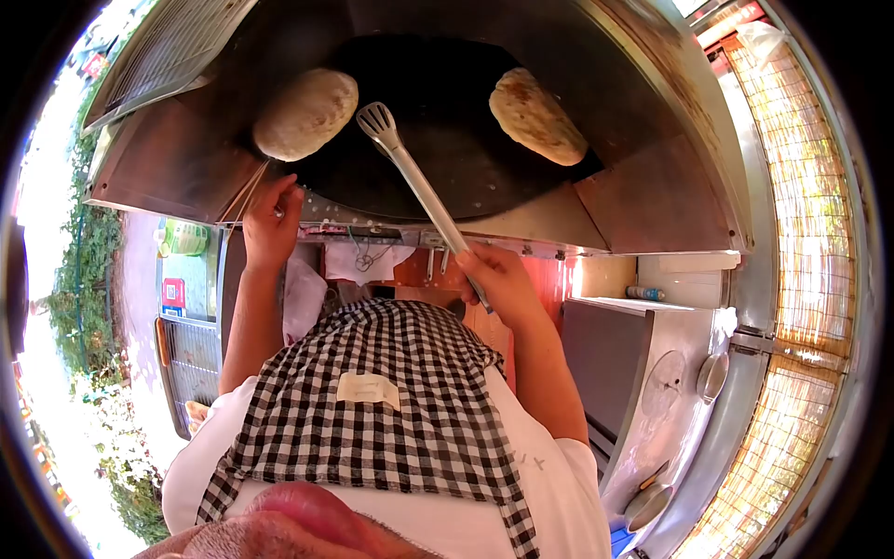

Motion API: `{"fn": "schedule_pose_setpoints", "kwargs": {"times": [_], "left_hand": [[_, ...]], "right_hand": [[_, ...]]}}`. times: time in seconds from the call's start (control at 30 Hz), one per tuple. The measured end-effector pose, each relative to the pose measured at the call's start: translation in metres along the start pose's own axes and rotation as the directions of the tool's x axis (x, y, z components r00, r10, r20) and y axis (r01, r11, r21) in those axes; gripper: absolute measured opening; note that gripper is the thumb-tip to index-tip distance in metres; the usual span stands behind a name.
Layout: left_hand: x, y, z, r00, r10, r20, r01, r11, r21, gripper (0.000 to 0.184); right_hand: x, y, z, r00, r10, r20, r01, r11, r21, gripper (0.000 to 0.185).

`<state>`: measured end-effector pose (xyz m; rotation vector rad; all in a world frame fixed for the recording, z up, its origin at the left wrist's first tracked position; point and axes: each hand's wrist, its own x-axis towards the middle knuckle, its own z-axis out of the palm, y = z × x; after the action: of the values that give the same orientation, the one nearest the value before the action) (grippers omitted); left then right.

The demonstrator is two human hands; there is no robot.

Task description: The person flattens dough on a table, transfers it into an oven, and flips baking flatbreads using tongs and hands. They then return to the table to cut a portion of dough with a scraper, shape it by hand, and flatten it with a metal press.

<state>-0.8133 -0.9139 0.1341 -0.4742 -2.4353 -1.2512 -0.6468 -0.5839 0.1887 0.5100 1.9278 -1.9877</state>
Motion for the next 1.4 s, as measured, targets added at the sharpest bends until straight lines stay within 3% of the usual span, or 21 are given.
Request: {"fn": "schedule_pose_setpoints", "kwargs": {"times": [0.17, 0.47, 0.53, 0.67, 0.83, 0.97, 1.13, 1.33, 1.4], "left_hand": [[-0.009, -0.007, -0.012, 0.998, -0.038, -0.042, 0.040, 0.998, 0.049, 0.023], [-0.015, -0.009, -0.027, 0.986, -0.148, -0.080, 0.154, 0.984, 0.084, 0.025], [-0.014, -0.010, -0.027, 0.982, -0.172, -0.075, 0.178, 0.980, 0.091, 0.026], [-0.004, -0.025, -0.021, 0.993, -0.112, -0.042, 0.118, 0.967, 0.225, 0.028], [0.020, -0.031, -0.008, 0.999, 0.009, -0.041, 0.004, 0.952, 0.307, 0.028], [0.035, -0.031, 0.005, 0.998, 0.031, 0.058, -0.051, 0.922, 0.383, 0.034], [0.045, -0.033, 0.011, 0.971, 0.030, 0.238, -0.149, 0.854, 0.499, 0.034], [0.035, -0.008, 0.001, 0.896, 0.065, 0.439, -0.311, 0.797, 0.518, 0.027], [0.028, -0.010, 0.001, 0.896, 0.156, 0.416, -0.359, 0.805, 0.472, 0.021]], "right_hand": [[0.022, -0.006, 0.007, 0.997, -0.005, 0.081, 0.003, 1.000, 0.020, 0.037], [0.049, -0.032, 0.019, 0.985, 0.157, 0.073, -0.156, 0.988, -0.018, 0.032], [0.051, -0.028, 0.020, 0.994, 0.097, 0.040, -0.096, 0.995, -0.041, 0.034], [0.048, -0.016, 0.014, 1.000, 0.015, 0.018, -0.013, 0.995, -0.098, 0.034], [0.032, -0.012, 0.006, 0.992, 0.061, 0.108, -0.053, 0.995, -0.081, 0.036], [0.018, -0.015, 0.003, 0.993, 0.065, 0.103, -0.055, 0.993, -0.100, 0.037], [-0.002, -0.015, 0.003, 0.995, 0.093, -0.019, -0.094, 0.994, -0.057, 0.036], [-0.016, 0.004, -0.009, 0.995, 0.085, -0.050, -0.085, 0.996, 0.007, 0.033], [-0.020, 0.009, -0.011, 0.994, 0.080, -0.077, -0.078, 0.996, 0.037, 0.033]]}}
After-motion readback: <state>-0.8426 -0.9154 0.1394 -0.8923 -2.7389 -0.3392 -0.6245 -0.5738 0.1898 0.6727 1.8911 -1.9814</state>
